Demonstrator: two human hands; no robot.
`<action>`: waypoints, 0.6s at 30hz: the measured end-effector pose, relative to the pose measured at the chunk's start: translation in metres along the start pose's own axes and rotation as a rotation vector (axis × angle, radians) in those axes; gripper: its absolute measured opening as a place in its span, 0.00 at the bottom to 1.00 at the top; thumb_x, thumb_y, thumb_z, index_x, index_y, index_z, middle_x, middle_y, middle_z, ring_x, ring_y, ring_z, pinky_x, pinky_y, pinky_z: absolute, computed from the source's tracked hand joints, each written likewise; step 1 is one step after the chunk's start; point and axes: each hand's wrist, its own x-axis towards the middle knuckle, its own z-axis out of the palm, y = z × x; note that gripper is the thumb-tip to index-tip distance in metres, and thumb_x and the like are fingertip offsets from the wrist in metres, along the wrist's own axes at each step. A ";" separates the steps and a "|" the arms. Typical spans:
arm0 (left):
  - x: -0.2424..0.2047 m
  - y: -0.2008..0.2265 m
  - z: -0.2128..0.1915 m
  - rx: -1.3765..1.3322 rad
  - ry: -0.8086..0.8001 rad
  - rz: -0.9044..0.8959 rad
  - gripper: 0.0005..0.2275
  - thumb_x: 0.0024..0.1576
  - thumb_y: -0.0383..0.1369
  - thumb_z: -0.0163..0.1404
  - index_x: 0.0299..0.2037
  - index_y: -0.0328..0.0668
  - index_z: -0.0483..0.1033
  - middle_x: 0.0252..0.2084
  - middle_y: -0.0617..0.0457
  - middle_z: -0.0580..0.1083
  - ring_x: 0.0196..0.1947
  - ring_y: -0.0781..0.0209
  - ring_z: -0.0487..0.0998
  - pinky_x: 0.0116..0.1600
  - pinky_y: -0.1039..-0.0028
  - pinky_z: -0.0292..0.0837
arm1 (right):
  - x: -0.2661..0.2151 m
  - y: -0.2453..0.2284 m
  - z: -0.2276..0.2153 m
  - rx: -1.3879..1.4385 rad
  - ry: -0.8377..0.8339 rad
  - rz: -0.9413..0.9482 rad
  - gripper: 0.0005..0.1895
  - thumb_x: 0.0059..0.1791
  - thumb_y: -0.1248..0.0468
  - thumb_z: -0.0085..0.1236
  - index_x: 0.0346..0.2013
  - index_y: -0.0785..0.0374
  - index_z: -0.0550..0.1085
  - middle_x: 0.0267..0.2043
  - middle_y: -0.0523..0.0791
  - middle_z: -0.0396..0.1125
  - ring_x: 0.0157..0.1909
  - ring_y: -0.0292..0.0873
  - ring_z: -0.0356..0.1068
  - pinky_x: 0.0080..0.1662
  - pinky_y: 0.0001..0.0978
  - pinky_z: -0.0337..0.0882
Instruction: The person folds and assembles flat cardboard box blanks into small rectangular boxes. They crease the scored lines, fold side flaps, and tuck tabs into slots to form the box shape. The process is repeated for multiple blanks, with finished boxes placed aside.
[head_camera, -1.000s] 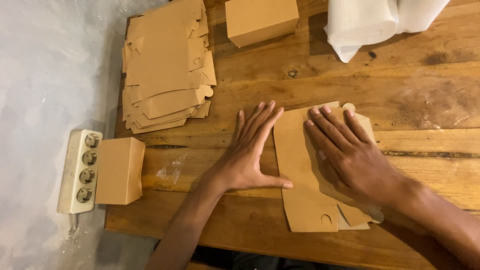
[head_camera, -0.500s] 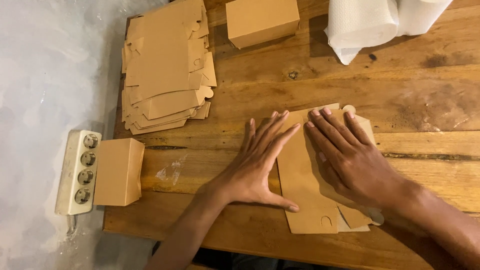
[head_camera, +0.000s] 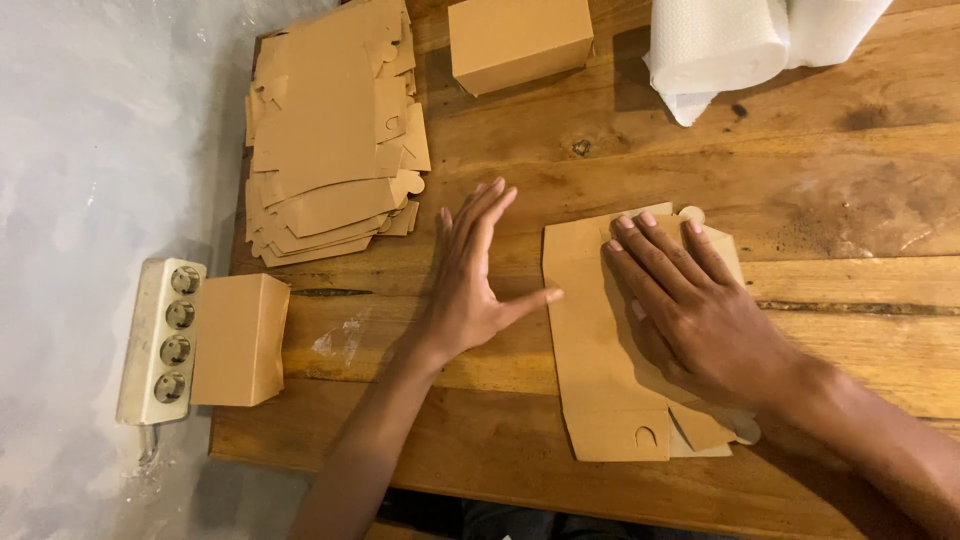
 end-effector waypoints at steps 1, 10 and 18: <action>0.001 -0.001 0.002 -0.015 0.041 -0.008 0.46 0.51 0.54 0.62 0.74 0.43 0.50 0.79 0.46 0.53 0.80 0.47 0.50 0.77 0.33 0.33 | 0.000 0.000 0.000 -0.002 -0.013 0.004 0.32 0.56 0.61 0.37 0.74 0.70 0.54 0.78 0.57 0.48 0.80 0.58 0.44 0.76 0.57 0.42; 0.002 -0.001 0.005 -0.029 0.084 -0.065 0.37 0.58 0.49 0.57 0.73 0.43 0.52 0.76 0.45 0.58 0.78 0.47 0.53 0.78 0.38 0.30 | 0.000 -0.001 0.001 -0.024 0.011 0.003 0.30 0.56 0.62 0.37 0.73 0.69 0.56 0.78 0.57 0.50 0.80 0.59 0.47 0.75 0.58 0.46; -0.005 0.015 -0.003 -0.030 -0.108 0.041 0.52 0.50 0.55 0.62 0.76 0.41 0.39 0.80 0.41 0.44 0.81 0.43 0.43 0.79 0.38 0.22 | 0.000 0.000 -0.001 0.000 -0.029 0.007 0.32 0.56 0.60 0.35 0.75 0.69 0.53 0.79 0.56 0.47 0.81 0.58 0.43 0.76 0.57 0.42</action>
